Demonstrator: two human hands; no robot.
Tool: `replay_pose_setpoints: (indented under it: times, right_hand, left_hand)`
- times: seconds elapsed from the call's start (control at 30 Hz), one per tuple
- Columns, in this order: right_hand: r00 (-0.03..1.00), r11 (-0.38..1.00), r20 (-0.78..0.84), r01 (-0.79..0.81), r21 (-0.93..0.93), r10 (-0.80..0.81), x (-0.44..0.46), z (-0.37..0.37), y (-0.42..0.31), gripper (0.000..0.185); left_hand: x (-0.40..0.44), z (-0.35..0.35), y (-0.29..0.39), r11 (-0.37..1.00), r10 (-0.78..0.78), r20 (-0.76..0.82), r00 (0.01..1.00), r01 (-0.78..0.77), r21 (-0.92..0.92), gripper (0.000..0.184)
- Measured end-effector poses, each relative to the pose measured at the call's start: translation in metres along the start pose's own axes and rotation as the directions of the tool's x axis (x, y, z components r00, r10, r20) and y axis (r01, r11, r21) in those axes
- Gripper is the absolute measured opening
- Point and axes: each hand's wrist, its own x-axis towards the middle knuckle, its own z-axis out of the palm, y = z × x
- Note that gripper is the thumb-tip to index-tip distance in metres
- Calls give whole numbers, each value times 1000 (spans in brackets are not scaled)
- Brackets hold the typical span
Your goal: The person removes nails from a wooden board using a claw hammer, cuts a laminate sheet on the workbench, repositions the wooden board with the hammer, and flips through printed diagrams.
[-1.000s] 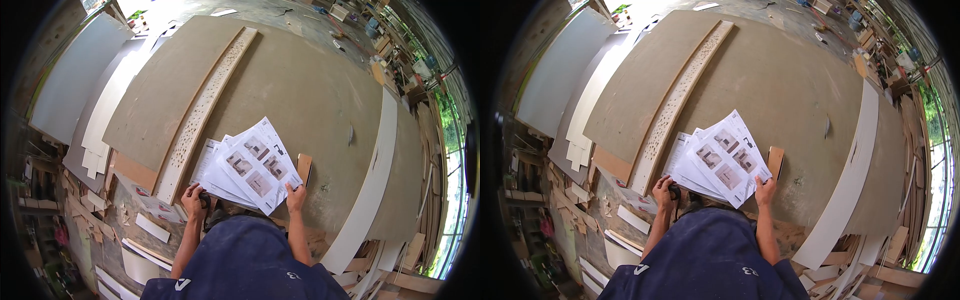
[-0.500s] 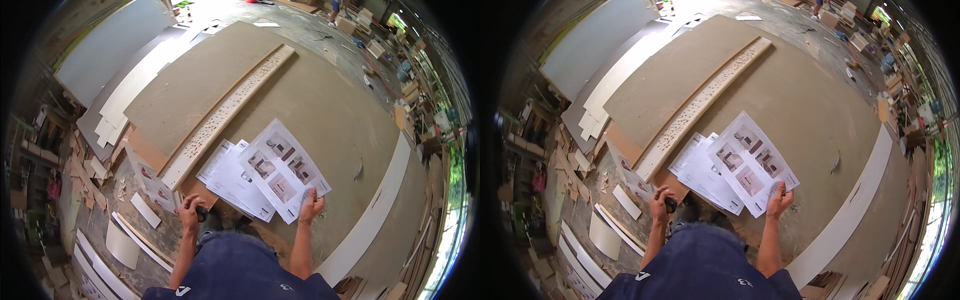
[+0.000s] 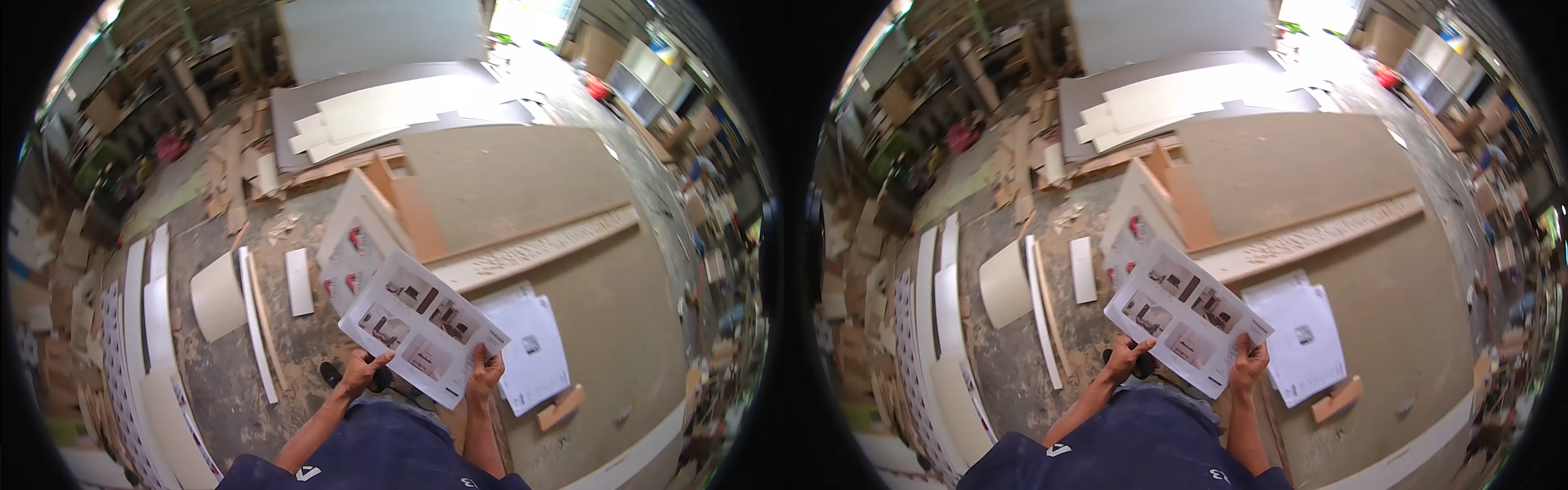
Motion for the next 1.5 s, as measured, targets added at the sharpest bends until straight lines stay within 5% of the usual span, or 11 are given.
replay_pose_setpoints:
  times: [0.07, 0.17, 0.27, 0.33, 0.63, 0.7, 0.83, 0.93, 1.2, 1.37, 1.5]
  right_hand:
    - [995, 999, 91, -39, 2, 38, 22, -10, 1, 21]
    - [956, 993, 272, -120, 18, 110, -56, 130, 15, 21]
    - [917, 987, 369, -162, -3, 152, -89, 200, 44, 20]
    - [876, 979, 451, -201, 25, 168, -120, 257, 58, 23]
    - [643, 956, 725, -38, -289, 245, -137, 411, 107, 23]
    - [536, 940, 772, -186, -288, 342, -131, 447, 119, 29]
    - [337, 909, 846, -205, -362, 413, -105, 538, 141, 41]
    - [309, 899, 849, -50, -435, 428, -74, 617, 164, 33]
    - [266, 910, 870, -102, -403, 415, 47, 866, 160, 20]
    - [122, 964, 963, 87, -252, 241, 90, 1008, 169, 21]
    - [128, 937, 941, 121, -329, 314, 99, 1100, 197, 19]
  left_hand:
    - [-4, 26, -5, 987, 47, -132, 990, -66, -144, 29]
    - [-65, -127, 3, 941, 94, -306, 947, -185, -282, 21]
    - [-97, -191, 5, 904, 108, -418, 902, -264, -336, 16]
    - [-120, -232, 19, 892, 148, -630, 763, -377, -248, 15]
    - [-141, -363, 17, 894, 90, -890, 447, -430, -125, 16]
    - [-133, -380, 31, 872, 11, -904, 427, -447, -200, 17]
    - [-93, -439, 60, 836, -99, -920, 380, -470, -285, 21]
    - [-47, -500, 98, 841, -108, -933, 342, -469, -269, 23]
    - [81, -654, 285, 784, -158, -920, 359, -521, -338, 22]
    - [128, -736, 350, 671, -230, -901, 369, -610, -421, 28]
    - [162, -808, 373, 565, -302, -870, 389, -662, -493, 31]
